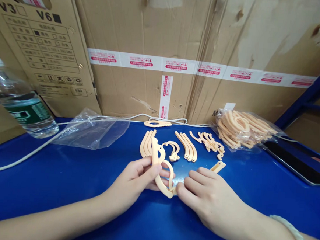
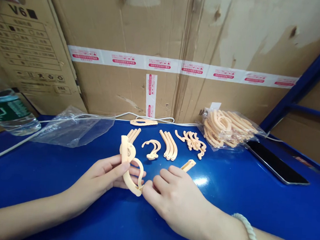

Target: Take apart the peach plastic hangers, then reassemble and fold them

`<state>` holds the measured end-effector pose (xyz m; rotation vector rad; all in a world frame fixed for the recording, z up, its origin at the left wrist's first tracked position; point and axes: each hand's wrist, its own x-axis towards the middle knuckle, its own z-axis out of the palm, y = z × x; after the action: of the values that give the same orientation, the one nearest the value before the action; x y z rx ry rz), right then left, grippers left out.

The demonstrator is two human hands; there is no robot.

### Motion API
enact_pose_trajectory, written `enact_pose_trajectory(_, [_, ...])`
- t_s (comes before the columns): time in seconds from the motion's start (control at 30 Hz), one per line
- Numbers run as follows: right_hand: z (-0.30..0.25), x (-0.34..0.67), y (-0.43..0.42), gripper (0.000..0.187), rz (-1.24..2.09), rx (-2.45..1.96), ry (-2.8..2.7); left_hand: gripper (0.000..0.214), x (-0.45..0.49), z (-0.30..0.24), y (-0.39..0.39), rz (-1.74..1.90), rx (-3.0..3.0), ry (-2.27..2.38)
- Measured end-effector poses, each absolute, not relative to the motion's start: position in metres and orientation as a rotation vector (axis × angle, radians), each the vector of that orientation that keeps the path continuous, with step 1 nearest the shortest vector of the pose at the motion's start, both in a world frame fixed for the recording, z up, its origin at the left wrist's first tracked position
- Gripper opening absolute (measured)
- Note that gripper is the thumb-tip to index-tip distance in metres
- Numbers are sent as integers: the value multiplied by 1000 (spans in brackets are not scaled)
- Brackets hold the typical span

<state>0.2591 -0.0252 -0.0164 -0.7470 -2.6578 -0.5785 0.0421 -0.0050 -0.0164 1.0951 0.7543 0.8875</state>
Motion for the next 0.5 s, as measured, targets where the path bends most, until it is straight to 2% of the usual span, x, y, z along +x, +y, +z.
enact_pose_trajectory(0.5, [-10,260,-23,27,-793,-613,-2585,42,42,-13,-5,860,1160,795])
